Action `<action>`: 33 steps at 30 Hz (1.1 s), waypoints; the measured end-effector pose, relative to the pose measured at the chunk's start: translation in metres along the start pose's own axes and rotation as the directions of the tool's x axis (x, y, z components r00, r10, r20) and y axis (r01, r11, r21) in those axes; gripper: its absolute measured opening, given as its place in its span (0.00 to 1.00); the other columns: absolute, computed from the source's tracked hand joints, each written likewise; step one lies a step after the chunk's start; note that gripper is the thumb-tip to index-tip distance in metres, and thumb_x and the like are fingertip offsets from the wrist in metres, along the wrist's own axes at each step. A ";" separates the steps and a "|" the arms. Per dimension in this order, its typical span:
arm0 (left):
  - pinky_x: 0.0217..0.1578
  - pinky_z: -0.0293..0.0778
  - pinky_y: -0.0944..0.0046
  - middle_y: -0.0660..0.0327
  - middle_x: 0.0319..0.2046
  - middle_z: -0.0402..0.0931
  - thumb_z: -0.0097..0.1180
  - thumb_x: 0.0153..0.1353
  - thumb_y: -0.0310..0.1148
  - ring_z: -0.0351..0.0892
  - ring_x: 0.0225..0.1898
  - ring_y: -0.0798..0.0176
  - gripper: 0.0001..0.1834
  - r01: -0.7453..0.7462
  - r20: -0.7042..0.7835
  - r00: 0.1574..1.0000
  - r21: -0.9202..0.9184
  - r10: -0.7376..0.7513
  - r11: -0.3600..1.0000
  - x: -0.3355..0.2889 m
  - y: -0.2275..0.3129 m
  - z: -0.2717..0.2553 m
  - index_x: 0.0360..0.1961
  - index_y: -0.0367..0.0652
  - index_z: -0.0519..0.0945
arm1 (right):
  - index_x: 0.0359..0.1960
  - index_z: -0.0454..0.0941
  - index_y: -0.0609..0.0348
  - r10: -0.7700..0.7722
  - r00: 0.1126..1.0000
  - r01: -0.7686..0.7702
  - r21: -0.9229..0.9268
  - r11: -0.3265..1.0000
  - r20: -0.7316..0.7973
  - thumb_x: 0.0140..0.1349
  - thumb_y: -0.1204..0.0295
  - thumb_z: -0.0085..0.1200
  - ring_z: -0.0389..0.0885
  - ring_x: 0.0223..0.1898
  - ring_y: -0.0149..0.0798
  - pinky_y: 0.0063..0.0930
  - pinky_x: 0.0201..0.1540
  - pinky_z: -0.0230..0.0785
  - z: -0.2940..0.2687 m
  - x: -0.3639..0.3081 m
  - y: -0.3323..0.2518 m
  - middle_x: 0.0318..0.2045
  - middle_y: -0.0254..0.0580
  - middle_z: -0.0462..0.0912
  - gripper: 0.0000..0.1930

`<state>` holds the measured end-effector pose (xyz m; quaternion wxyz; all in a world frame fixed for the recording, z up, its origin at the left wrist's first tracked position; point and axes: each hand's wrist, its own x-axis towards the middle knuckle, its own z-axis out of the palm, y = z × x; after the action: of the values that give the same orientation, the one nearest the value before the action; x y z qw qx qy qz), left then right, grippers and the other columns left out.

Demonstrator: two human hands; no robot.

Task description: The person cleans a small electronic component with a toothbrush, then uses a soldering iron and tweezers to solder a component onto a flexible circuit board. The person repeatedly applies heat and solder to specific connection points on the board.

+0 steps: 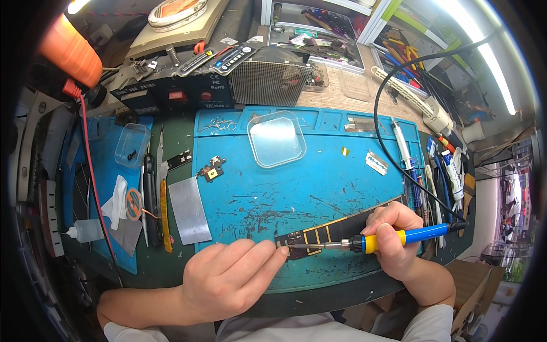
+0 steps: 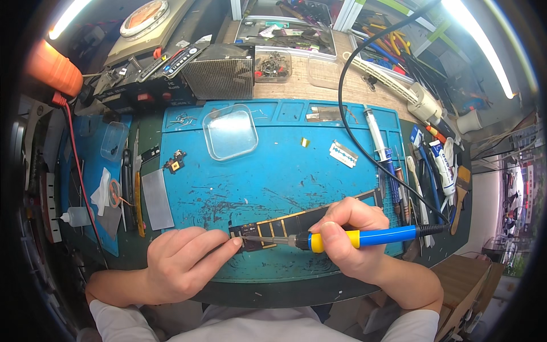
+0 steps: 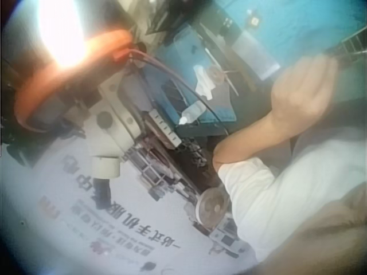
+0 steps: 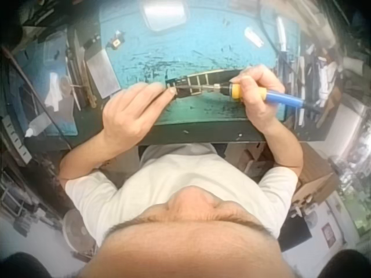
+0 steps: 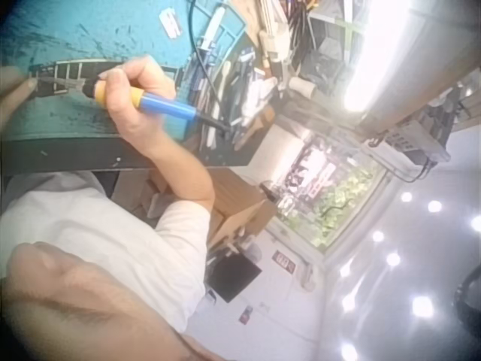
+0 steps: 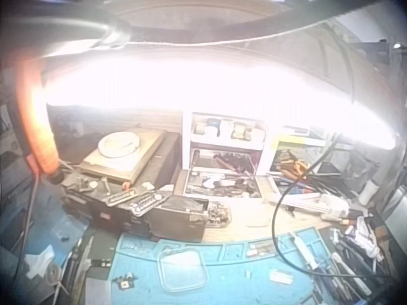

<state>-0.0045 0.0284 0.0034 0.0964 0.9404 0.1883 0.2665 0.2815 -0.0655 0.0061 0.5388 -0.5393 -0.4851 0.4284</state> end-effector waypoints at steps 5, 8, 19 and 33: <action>0.24 0.72 0.67 0.62 0.40 0.84 0.67 0.43 0.27 0.81 0.30 0.65 0.23 0.004 0.005 1.000 -0.001 -0.004 1.000 0.000 0.000 0.000 0.45 0.42 0.92 | 0.33 0.79 0.62 0.003 1.000 -0.003 -0.010 1.000 0.004 0.71 0.75 0.59 0.79 0.26 0.26 0.25 0.29 0.72 -0.001 0.000 0.001 0.29 0.44 0.89 0.07; 0.24 0.72 0.67 0.62 0.40 0.84 0.67 0.43 0.27 0.81 0.30 0.65 0.23 0.003 0.006 1.000 0.002 -0.003 1.000 0.000 0.001 -0.001 0.45 0.42 0.92 | 0.33 0.79 0.62 -0.011 1.000 0.011 -0.009 1.000 -0.002 0.72 0.75 0.59 0.79 0.25 0.26 0.24 0.29 0.72 0.000 0.000 0.001 0.29 0.44 0.89 0.07; 0.25 0.73 0.67 0.63 0.40 0.84 0.67 0.42 0.28 0.81 0.31 0.65 0.24 0.003 0.008 1.000 0.007 -0.003 1.000 0.000 0.001 -0.001 0.46 0.42 0.92 | 0.33 0.79 0.62 -0.024 1.000 0.024 -0.021 0.999 0.005 0.71 0.75 0.59 0.79 0.25 0.26 0.24 0.28 0.71 0.000 0.001 0.001 0.28 0.43 0.89 0.07; 0.25 0.73 0.66 0.63 0.40 0.84 0.66 0.42 0.28 0.82 0.31 0.65 0.25 0.002 0.019 1.000 0.011 -0.002 1.000 0.000 0.001 -0.002 0.47 0.42 0.92 | 0.32 0.79 0.64 -0.048 0.997 0.049 0.006 0.999 -0.059 0.71 0.73 0.58 0.77 0.25 0.26 0.25 0.28 0.71 -0.002 -0.001 0.007 0.28 0.45 0.88 0.09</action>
<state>-0.0053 0.0276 0.0056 0.0932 0.9431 0.1899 0.2564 0.2833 -0.0667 -0.0005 0.5650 -0.5377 -0.4805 0.4010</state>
